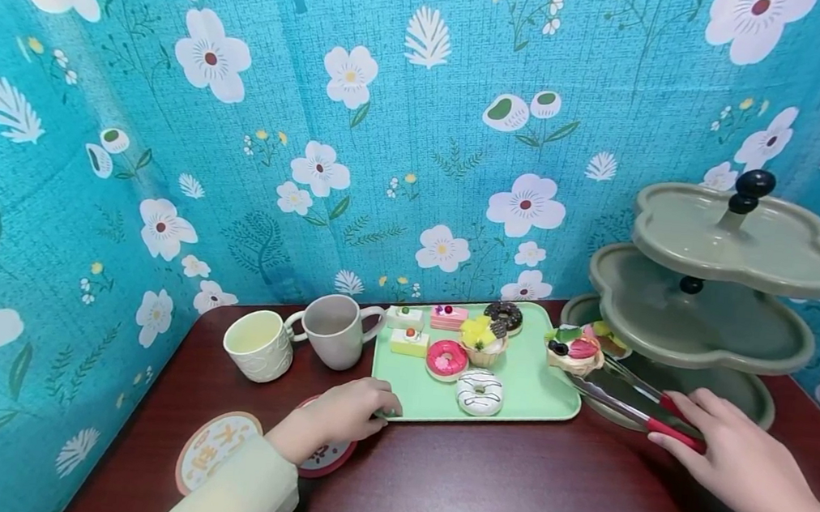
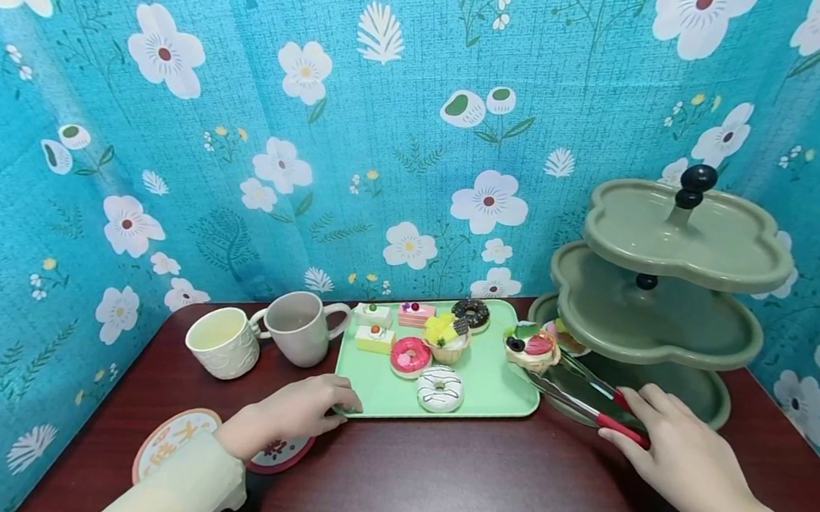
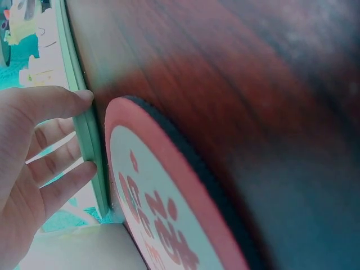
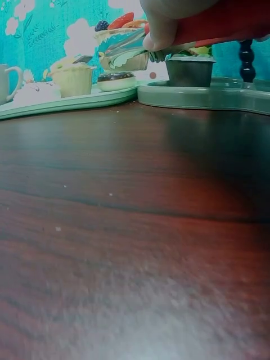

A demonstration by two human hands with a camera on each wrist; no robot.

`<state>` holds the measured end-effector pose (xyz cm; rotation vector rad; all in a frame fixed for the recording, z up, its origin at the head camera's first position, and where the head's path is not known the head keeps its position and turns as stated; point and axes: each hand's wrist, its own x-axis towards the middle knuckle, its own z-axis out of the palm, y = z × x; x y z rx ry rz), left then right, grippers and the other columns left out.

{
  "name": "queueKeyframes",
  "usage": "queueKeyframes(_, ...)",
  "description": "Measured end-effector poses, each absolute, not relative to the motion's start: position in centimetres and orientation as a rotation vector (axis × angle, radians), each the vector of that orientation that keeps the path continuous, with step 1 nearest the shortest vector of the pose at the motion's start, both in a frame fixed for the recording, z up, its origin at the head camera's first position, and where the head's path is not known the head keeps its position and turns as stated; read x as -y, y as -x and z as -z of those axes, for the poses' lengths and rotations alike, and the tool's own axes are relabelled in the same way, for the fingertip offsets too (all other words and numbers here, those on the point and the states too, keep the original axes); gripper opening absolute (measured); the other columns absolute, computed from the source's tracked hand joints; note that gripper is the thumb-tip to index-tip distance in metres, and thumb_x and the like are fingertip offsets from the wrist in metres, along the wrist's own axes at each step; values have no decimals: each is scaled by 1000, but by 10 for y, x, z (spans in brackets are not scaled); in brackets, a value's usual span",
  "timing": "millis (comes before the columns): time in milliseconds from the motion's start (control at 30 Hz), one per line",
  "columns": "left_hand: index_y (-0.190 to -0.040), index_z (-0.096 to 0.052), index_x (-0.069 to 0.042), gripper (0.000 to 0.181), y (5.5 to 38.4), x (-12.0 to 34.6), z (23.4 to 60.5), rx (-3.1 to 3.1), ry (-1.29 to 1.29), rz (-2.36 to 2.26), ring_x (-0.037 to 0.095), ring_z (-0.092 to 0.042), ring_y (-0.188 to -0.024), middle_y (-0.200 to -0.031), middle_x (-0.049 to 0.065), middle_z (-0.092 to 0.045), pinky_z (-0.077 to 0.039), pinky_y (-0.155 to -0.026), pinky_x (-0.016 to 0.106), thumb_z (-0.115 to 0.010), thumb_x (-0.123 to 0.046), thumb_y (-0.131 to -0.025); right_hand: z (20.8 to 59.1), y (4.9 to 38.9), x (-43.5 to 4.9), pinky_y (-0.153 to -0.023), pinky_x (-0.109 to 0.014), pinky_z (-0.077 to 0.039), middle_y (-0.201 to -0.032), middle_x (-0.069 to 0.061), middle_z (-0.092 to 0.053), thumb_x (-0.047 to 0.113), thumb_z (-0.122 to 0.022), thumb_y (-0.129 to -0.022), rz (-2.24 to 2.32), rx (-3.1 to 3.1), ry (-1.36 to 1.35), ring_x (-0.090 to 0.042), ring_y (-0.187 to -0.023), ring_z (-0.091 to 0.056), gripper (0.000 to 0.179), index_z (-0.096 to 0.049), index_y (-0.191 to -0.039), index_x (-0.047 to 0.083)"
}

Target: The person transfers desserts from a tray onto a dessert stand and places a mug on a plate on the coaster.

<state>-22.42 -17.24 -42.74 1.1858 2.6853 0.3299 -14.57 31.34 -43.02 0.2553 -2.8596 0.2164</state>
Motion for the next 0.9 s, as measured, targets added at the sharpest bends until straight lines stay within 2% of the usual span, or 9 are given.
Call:
queueKeyframes(267,-109,-78,-13,21,225,174,429,-2685,-1182,-319,5,-63,-97,-102,-3,-68,-54,-85,24,-75,-3,-91,432,137,-326,-50,-32,-42,-84,-6,-52,41,-89,-76,-175,2894,-222,-18,-65,-46,69,-68,-117,-10)
queueKeyframes(467,-109,-78,-13,21,225,174,429,-2692,-1179,-318,6,-63,-98,-102,-4,-68,-54,-86,25,-75,-3,-91,434,130,-334,-53,-34,-44,-82,-6,-50,39,-90,-74,-158,2912,-189,-22,-68,-47,68,-68,-114,-10)
queueKeyframes(633,-109,-78,-12,21,224,173,428,-2685,-1187,-323,6,-63,-97,-102,-3,-69,-54,-85,24,-75,-2,-91,437,127,-344,-58,-45,-54,-84,-10,-53,41,-92,-71,-147,2899,-142,-28,-75,-50,72,-68,-113,-12)
queueKeyframes(733,-109,-78,-12,21,224,172,427,-2682,-1187,-324,6,-64,-98,-102,-2,-69,-54,-86,24,-75,-2,-91,440,124,-347,-62,-51,-54,-87,-14,-54,41,-92,-69,-126,2871,-118,-31,-77,-51,74,-67,-114,-13)
queueKeyframes(800,-110,-78,-12,21,223,172,427,-2683,-1190,-325,7,-64,-97,-103,-2,-69,-54,-86,24,-75,-2,-91,441,121,-348,-61,-49,-52,-87,-15,-53,39,-93,-67,-112,2839,-115,-30,-75,-50,75,-66,-114,-14)
queueKeyframes(900,-109,-78,-11,21,223,172,427,-2686,-1200,-330,8,-64,-97,-102,-1,-69,-54,-85,25,-75,-2,-91,442,118,-350,-56,-37,-45,-83,-12,-49,35,-94,-65,-128,2804,-137,-26,-70,-45,77,-65,-114,-16)
